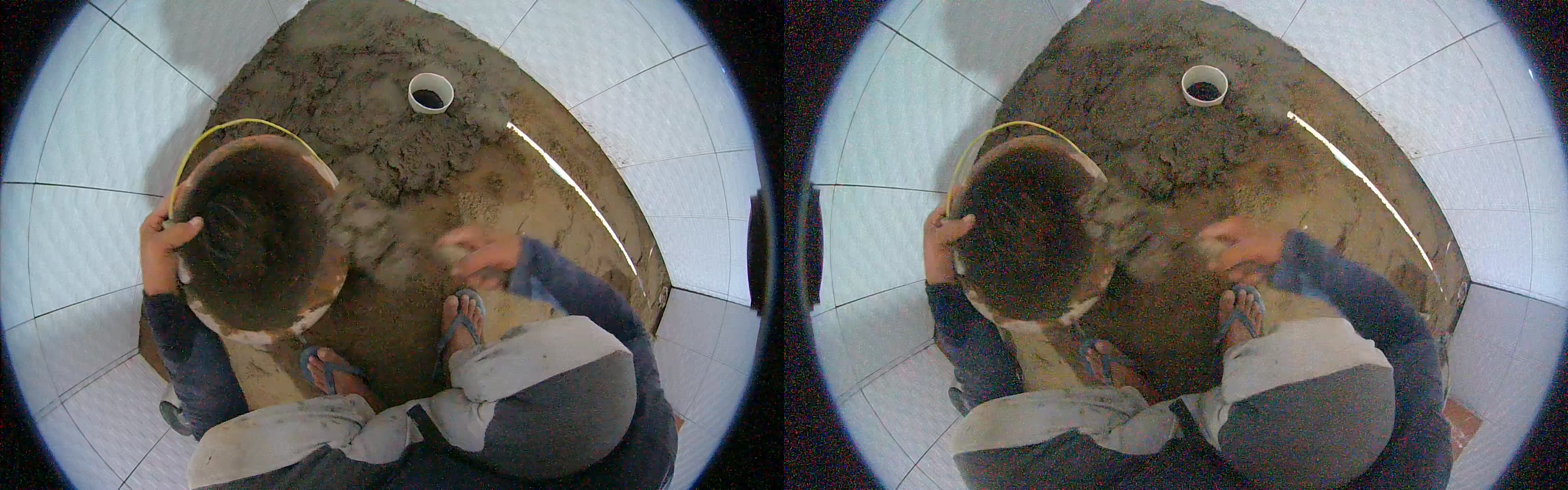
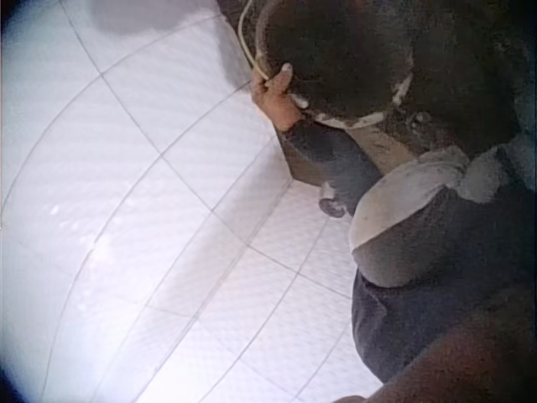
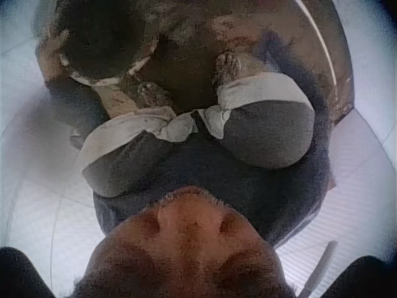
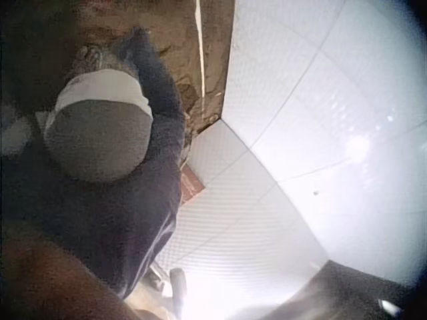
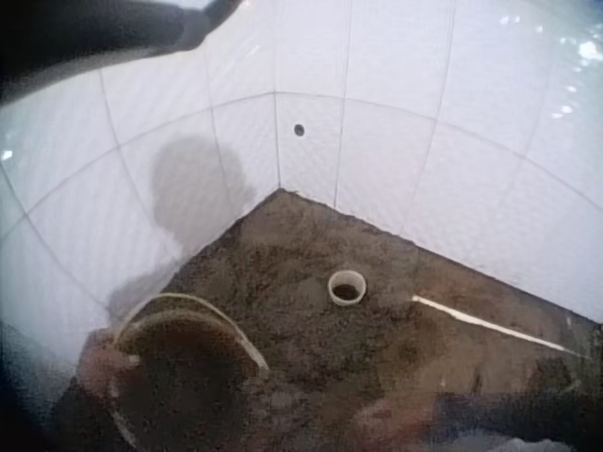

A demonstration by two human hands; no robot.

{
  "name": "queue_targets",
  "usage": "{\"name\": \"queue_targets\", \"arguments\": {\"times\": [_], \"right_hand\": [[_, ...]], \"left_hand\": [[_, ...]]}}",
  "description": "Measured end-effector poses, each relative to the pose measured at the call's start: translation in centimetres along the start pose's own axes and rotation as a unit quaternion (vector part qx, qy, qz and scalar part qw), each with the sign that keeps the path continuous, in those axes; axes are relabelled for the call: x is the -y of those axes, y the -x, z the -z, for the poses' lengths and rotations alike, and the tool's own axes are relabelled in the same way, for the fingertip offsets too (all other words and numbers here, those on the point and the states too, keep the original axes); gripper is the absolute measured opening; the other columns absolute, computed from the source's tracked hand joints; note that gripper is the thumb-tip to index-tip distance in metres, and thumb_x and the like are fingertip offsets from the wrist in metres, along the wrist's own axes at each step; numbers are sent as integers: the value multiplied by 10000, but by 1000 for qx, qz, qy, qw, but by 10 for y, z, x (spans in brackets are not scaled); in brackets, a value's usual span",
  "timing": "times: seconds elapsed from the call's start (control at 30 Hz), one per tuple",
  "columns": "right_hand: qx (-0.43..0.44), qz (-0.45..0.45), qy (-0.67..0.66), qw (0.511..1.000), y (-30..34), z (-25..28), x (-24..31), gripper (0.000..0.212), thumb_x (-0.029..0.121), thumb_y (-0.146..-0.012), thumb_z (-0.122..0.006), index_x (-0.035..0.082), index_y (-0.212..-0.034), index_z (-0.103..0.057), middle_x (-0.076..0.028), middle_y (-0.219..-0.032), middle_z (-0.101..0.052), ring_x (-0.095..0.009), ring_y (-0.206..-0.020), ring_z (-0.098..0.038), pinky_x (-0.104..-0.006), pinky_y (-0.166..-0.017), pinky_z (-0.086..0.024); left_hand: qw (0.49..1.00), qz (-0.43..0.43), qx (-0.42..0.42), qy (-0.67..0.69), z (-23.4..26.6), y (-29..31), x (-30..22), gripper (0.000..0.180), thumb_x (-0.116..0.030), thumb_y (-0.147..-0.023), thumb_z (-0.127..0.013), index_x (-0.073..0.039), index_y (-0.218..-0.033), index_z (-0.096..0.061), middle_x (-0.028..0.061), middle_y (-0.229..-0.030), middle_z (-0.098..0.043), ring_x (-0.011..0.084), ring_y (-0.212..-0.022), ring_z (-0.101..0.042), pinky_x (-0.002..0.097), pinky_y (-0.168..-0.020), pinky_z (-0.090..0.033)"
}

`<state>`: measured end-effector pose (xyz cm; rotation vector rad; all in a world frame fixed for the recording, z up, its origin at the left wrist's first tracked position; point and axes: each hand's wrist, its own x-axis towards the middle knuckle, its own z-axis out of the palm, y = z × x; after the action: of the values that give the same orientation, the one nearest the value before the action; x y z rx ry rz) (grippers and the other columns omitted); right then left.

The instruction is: The person scoops wet cement from a bucket using a trowel and spreads it onto the floor of a tiled room. They repeatedly transfer the material from the bucket to the floor and smooth it out to cover the exposed surface.

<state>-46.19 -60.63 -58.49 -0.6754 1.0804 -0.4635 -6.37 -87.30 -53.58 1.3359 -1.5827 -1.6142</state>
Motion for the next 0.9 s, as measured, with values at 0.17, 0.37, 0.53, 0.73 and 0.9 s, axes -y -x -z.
{"name": "queue_targets", "arguments": {"times": [0.17, 0.37, 0.53, 0.73, 0.9], "right_hand": [[-292, 123, 525, 790, 34, 75, 9, 564, 302, -773, -734, 41, -1244, -563, -89, -993, -648, -264, -833, -653, -398, -735, -529], [-517, 190, 394, 736, 7, 91, -93, 460, 418, -874, -627, 55, -1153, -585, -104, -837, -627, -281, -675, -626, -448, -596, -516], [-263, 16, -279, 923, -55, 22, -101, 464, 497, -965, -467, 65, -1081, -591, -92, -740, -598, -246, -608, -565, -409, -567, -476], [-355, -10, 307, 883, -51, 48, -92, 501, 490, -984, -440, 39, -1054, -647, -183, -871, -675, -297, -799, -656, -449, -778, -538], [-395, 54, 506, 765, -3, 43, -37, 496, 378, -942, -557, 0, -1262, -568, -261, -1201, -606, -380, -1091, -596, -436, -966, -461]], "left_hand": [[999, 0, -19, 37, 18, -7, 17, 561, -68, -737, -675, 41, -1279, -584, 93, -1110, -672, 189, -963, -637, 303, -891, -484], [999, 4, -19, 43, 12, 2, 17, 552, -82, -753, -672, 34, -1284, -579, 94, -1126, -661, 203, -987, -631, 313, -905, -477], [999, 10, -26, 35, 6, 0, 16, 580, -144, -752, -689, 37, -1291, -571, 104, -1154, -649, 209, -1037, -611, 338, -952, -460], [994, -6, 4, 110, 10, 28, 26, 716, -183, -727, -717, 34, -1369, -485, 133, -1276, -593, 253, -1147, -574, 368, -1005, -433], [995, -70, -38, 58, -10, 33, 15, 708, -96, -579, -633, 42, -1270, -558, 103, -1147, -631, 227, -1027, -597, 313, -956, -436]]}}
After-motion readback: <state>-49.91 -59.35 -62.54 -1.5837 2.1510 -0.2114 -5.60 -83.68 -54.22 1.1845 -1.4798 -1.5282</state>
